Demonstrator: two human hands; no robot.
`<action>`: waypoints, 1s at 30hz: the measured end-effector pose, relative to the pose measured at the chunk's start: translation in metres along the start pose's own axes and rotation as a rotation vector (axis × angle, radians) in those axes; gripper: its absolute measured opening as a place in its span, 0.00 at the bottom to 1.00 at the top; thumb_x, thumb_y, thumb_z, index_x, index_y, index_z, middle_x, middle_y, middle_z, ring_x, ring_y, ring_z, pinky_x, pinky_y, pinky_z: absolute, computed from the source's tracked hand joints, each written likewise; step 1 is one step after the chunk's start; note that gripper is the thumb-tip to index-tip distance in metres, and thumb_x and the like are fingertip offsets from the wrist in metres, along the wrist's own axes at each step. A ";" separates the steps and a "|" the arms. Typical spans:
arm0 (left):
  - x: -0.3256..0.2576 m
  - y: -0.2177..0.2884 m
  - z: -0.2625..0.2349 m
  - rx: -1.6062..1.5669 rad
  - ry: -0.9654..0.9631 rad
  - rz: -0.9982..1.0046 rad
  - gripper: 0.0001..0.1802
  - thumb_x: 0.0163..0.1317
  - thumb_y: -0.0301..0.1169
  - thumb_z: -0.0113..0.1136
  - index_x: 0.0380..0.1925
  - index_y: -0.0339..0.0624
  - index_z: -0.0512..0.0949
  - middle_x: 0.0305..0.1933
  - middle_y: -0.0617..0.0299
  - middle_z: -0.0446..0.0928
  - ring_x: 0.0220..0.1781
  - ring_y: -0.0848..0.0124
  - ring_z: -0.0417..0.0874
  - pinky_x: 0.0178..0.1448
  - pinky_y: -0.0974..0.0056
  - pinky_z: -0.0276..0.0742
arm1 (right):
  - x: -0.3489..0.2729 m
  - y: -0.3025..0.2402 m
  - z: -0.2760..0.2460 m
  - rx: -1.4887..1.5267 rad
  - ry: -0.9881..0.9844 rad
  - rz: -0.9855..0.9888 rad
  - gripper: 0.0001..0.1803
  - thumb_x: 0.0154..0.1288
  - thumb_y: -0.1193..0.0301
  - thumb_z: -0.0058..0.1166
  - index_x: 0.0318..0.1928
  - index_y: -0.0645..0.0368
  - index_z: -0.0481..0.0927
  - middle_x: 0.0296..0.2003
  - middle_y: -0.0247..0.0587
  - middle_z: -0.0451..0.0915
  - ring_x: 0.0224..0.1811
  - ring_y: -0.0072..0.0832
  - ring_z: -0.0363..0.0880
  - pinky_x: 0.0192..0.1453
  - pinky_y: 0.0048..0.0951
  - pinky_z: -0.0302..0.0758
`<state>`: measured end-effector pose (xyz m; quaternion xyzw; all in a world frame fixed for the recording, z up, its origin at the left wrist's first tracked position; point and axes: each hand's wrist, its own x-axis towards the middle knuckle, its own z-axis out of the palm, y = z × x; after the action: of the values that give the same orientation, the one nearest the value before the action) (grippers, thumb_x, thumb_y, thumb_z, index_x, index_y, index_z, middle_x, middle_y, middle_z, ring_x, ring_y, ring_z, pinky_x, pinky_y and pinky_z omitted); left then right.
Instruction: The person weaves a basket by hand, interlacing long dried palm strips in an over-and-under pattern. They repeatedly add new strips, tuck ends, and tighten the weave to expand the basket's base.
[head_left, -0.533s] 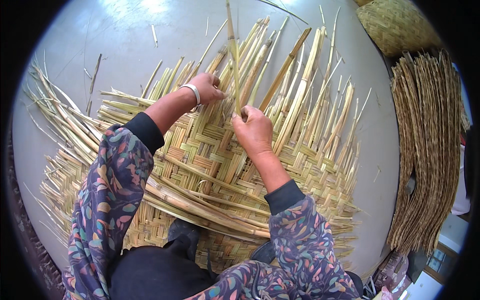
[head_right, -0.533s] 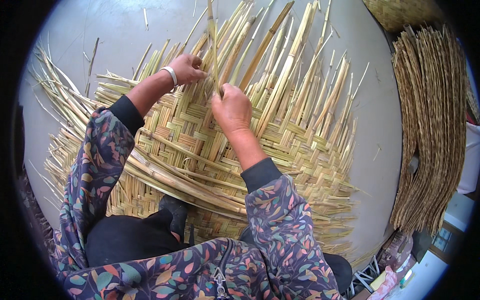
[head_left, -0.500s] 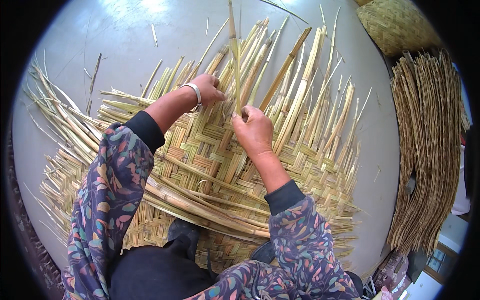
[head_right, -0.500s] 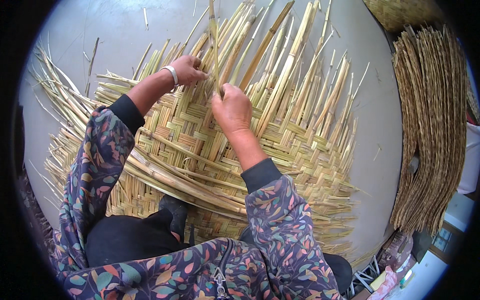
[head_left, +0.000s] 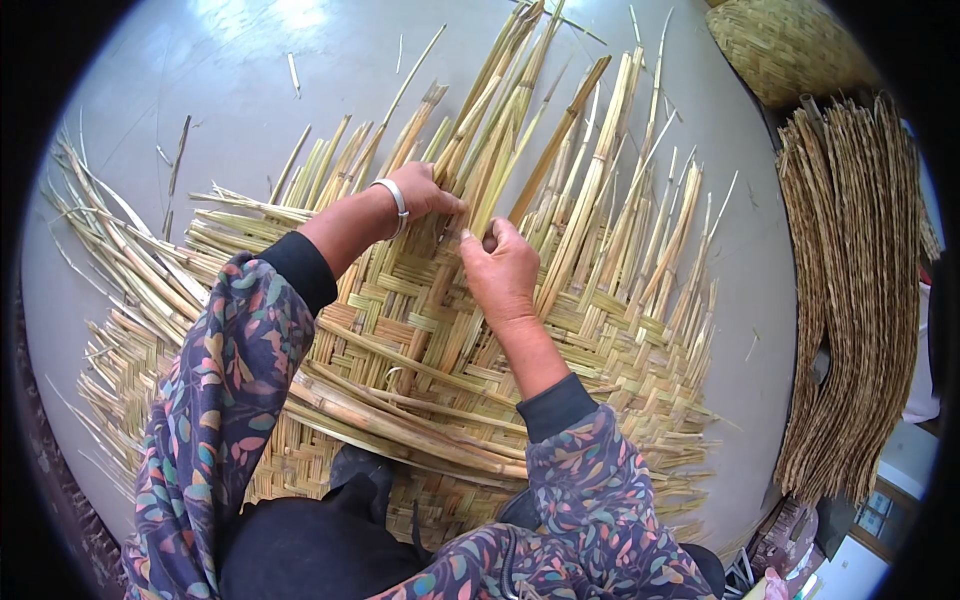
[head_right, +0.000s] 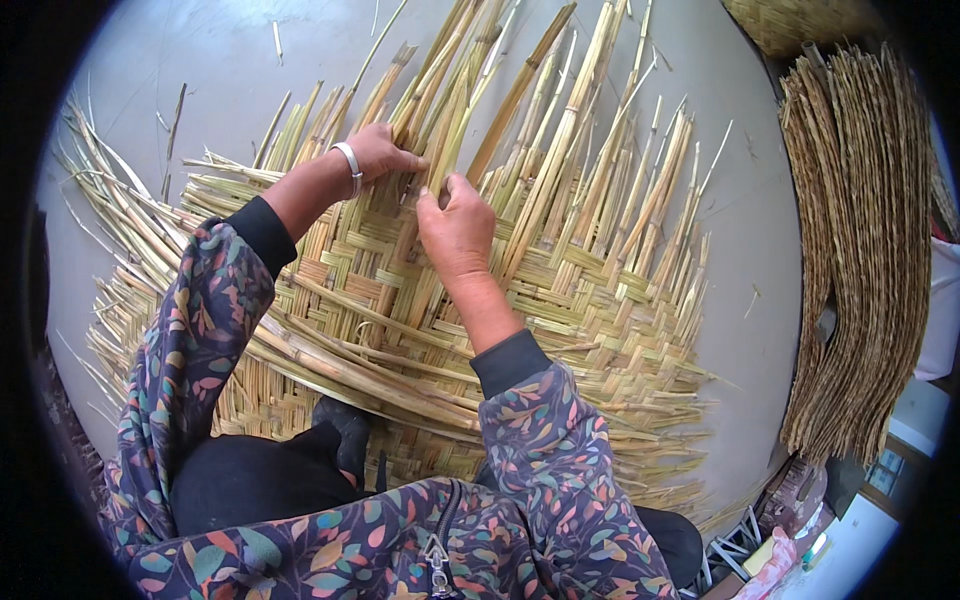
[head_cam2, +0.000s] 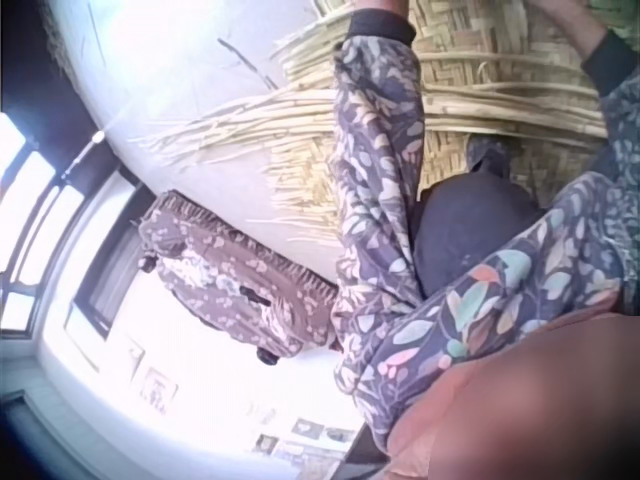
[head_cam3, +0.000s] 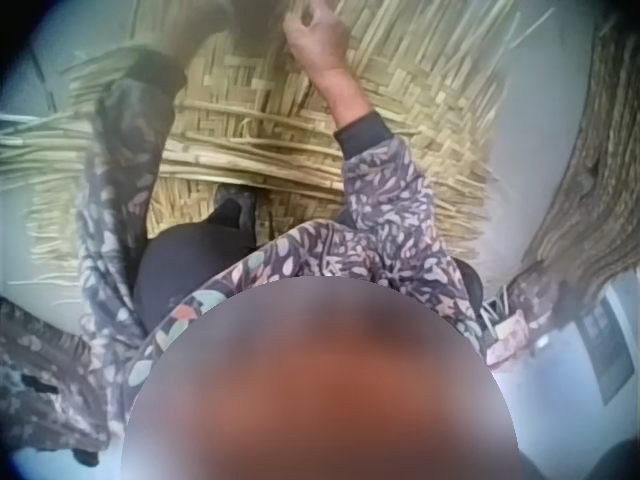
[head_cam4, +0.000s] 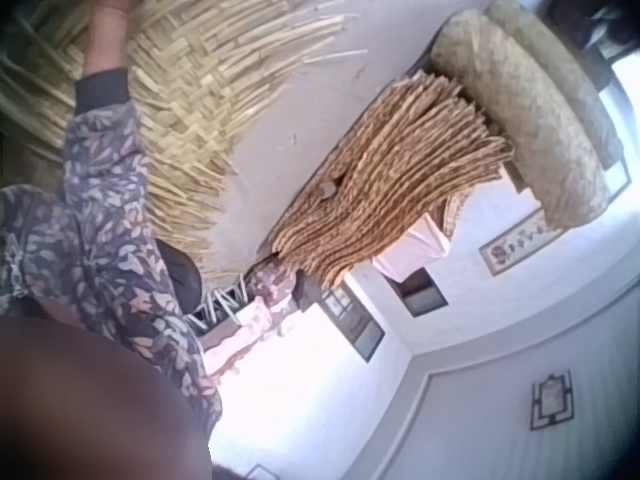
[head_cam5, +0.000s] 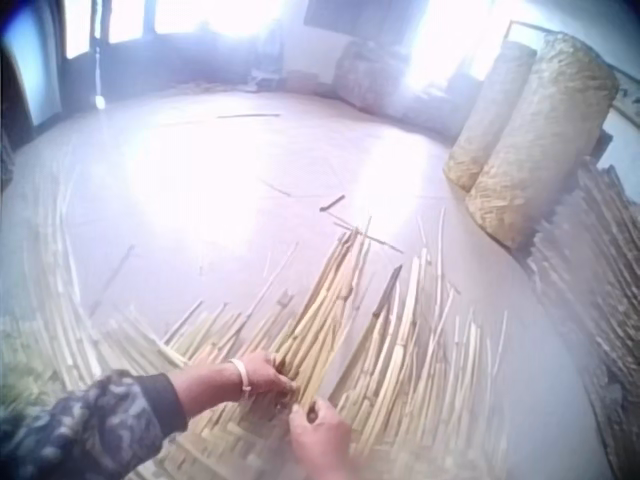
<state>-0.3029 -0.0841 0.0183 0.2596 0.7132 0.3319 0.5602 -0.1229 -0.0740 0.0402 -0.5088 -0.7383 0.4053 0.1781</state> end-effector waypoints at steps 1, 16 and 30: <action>-0.003 0.000 0.001 -0.030 -0.001 0.027 0.21 0.50 0.30 0.75 0.42 0.30 0.80 0.35 0.55 0.83 0.33 0.69 0.84 0.39 0.62 0.81 | 0.001 0.002 0.002 0.043 -0.013 0.034 0.13 0.58 0.65 0.60 0.31 0.64 0.76 0.25 0.51 0.79 0.28 0.47 0.80 0.37 0.42 0.76; -0.024 -0.007 -0.017 -0.359 -0.362 0.262 0.23 0.60 0.22 0.62 0.57 0.36 0.74 0.50 0.58 0.81 0.51 0.68 0.82 0.60 0.62 0.76 | 0.020 0.007 -0.003 -0.129 -0.249 -0.176 0.16 0.58 0.65 0.60 0.44 0.62 0.80 0.35 0.53 0.83 0.37 0.45 0.83 0.45 0.39 0.77; -0.040 -0.035 -0.035 -0.625 0.267 0.178 0.15 0.63 0.22 0.58 0.50 0.37 0.80 0.45 0.58 0.83 0.45 0.69 0.85 0.48 0.65 0.83 | 0.049 0.005 -0.010 -0.268 -0.539 -0.225 0.19 0.60 0.65 0.61 0.46 0.66 0.78 0.38 0.52 0.83 0.40 0.41 0.83 0.48 0.36 0.77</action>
<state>-0.3277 -0.1430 0.0224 0.0911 0.6188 0.6127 0.4832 -0.1338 -0.0254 0.0350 -0.3172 -0.8572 0.4026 -0.0489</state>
